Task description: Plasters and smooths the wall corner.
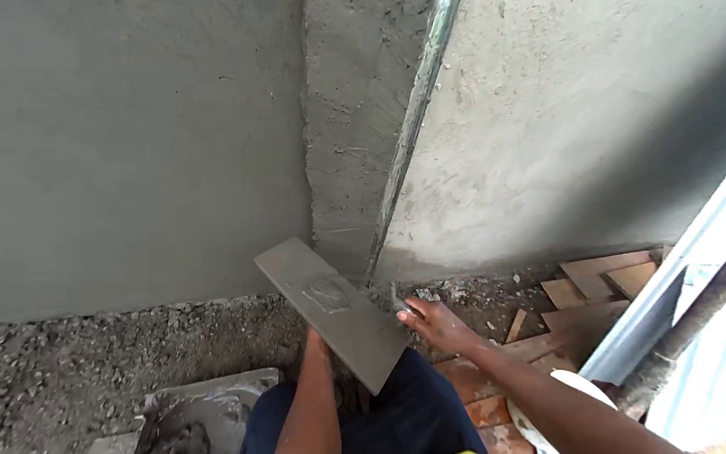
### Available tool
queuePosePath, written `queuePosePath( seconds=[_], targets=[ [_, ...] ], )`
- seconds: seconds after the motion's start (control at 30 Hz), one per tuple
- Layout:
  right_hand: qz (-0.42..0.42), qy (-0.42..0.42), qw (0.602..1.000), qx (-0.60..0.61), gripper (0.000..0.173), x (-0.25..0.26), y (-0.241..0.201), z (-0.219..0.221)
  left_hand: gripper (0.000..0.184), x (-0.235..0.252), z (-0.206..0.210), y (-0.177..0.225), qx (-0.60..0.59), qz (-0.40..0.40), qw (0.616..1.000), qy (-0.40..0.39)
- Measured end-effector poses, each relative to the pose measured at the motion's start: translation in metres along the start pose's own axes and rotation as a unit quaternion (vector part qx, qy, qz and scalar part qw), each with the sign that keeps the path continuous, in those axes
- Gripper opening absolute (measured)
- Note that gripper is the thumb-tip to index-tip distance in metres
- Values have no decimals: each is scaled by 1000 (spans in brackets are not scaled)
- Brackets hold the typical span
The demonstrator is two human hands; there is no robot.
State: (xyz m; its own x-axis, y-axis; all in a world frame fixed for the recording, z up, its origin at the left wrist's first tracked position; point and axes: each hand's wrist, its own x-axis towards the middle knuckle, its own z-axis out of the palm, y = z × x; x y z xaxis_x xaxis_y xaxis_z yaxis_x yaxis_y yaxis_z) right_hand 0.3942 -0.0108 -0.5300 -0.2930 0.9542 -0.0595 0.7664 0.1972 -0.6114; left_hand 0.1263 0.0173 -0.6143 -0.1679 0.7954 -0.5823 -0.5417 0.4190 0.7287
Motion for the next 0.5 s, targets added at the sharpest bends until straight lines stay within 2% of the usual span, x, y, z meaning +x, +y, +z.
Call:
queuePosePath(
  seconds=[0.1,0.23,0.27,0.3,0.33,0.37,0.43,0.5],
  targets=[
    [-66,-20,990,-126,61,-12,32,3,62,-15,-11,13,-72,1,997,-34],
    [-84,5,984,-159,60,-2,28,18,58,-9,-27,5,-73,1,997,-38],
    [-79,15,985,-149,61,7,17,20,56,6,-36,-14,-65,37,995,-60],
    [-85,34,987,-134,60,18,6,21,55,37,-49,-46,-54,137,984,-101],
    [-103,64,986,-112,59,29,-3,21,56,73,-62,-76,-56,274,945,-169],
    [-132,96,984,-78,57,40,-12,21,56,76,-62,-73,-43,304,936,-173],
    [-180,135,974,7,52,55,-34,20,51,3,-35,-6,-10,192,979,-65],
    [-169,88,974,127,48,59,-56,24,50,-32,-22,32,-4,203,979,-13]
  ],
)
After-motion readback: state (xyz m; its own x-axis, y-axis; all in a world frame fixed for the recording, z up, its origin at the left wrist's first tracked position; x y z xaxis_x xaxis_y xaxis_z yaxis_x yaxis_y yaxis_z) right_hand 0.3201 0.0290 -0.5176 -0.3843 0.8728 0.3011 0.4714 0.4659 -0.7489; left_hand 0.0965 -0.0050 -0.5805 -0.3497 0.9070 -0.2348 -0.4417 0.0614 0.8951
